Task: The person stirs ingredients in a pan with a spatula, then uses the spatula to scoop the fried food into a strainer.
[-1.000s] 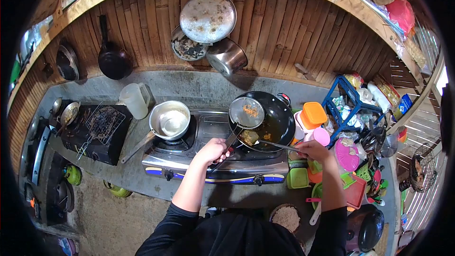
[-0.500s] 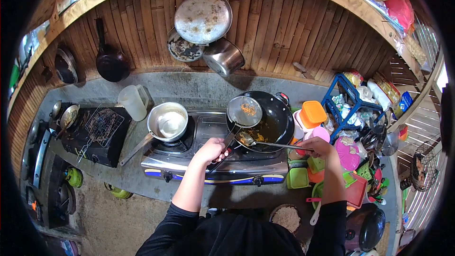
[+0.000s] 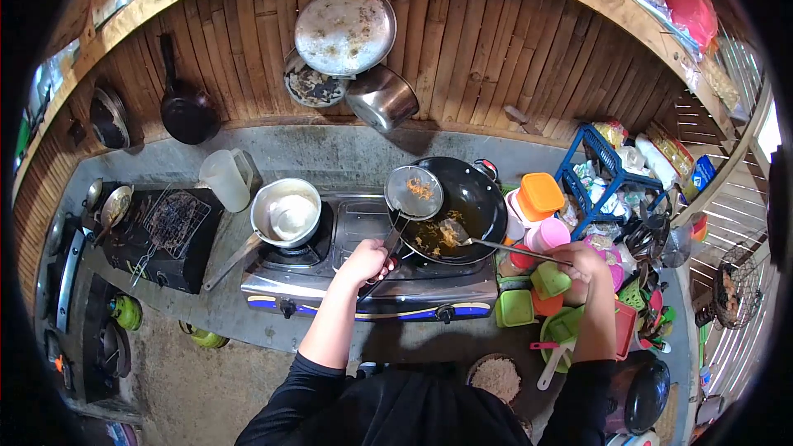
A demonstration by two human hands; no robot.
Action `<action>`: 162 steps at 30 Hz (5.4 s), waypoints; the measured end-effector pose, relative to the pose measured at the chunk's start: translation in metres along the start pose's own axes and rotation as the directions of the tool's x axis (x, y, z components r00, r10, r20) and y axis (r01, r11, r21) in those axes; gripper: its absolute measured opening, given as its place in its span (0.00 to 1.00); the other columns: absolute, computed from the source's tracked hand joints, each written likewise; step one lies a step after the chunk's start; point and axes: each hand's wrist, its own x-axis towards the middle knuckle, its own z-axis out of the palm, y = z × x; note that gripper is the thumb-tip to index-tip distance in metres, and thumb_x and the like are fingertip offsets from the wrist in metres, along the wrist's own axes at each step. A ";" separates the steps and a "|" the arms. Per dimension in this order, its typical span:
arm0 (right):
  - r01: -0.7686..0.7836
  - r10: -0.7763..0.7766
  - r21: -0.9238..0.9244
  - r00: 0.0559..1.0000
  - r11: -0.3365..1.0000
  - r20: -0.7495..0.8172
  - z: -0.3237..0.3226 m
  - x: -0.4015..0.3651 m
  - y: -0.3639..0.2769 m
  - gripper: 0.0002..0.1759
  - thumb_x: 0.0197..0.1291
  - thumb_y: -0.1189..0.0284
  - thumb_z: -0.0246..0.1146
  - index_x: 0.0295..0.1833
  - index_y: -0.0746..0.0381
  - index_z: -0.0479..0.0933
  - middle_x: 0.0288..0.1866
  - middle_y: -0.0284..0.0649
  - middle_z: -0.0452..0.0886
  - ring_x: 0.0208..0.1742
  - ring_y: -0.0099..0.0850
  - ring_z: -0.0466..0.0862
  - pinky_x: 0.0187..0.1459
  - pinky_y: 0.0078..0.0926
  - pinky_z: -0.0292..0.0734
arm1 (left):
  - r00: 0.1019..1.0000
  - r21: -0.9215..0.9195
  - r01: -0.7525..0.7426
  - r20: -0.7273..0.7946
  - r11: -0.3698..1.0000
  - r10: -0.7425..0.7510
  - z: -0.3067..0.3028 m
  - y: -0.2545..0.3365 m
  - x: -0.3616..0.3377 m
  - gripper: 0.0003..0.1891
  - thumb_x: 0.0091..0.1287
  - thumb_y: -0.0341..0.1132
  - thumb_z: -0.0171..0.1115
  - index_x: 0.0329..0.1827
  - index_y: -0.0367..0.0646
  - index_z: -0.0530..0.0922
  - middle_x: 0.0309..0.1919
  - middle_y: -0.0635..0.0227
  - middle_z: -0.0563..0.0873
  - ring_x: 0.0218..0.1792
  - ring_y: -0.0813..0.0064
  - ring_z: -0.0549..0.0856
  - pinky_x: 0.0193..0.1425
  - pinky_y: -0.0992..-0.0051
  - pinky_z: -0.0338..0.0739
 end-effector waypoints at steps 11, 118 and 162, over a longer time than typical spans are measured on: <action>0.300 -0.562 -0.657 0.795 0.691 -0.228 0.101 -0.044 -0.043 0.11 0.55 0.74 0.57 0.44 0.65 0.76 0.25 0.46 0.77 0.26 0.32 0.77 0.31 0.30 0.71 | 0.995 -0.055 0.027 0.095 0.998 -0.021 0.023 0.001 -0.002 0.08 0.56 0.22 0.42 0.37 0.34 0.69 0.19 0.67 0.76 0.13 0.84 0.69 0.12 0.83 0.61; 0.173 -0.494 -0.677 0.811 0.715 -0.314 0.085 0.010 -0.004 0.11 0.53 0.72 0.58 0.43 0.60 0.77 0.32 0.50 0.80 0.35 0.46 0.80 0.36 0.39 0.74 | 0.970 -0.083 0.017 0.242 0.996 0.003 -0.037 0.032 0.015 0.11 0.63 0.25 0.42 0.46 0.34 0.70 0.18 0.71 0.75 0.14 0.86 0.68 0.15 0.85 0.61; 0.166 -0.197 -0.521 0.980 0.837 -0.004 0.097 0.048 -0.024 0.12 0.57 0.70 0.57 0.45 0.61 0.78 0.21 0.37 0.77 0.22 0.24 0.77 0.28 0.23 0.72 | 0.975 -0.002 -0.002 0.224 1.000 0.002 -0.047 0.034 0.014 0.15 0.64 0.27 0.42 0.52 0.36 0.69 0.19 0.73 0.75 0.14 0.86 0.68 0.15 0.86 0.61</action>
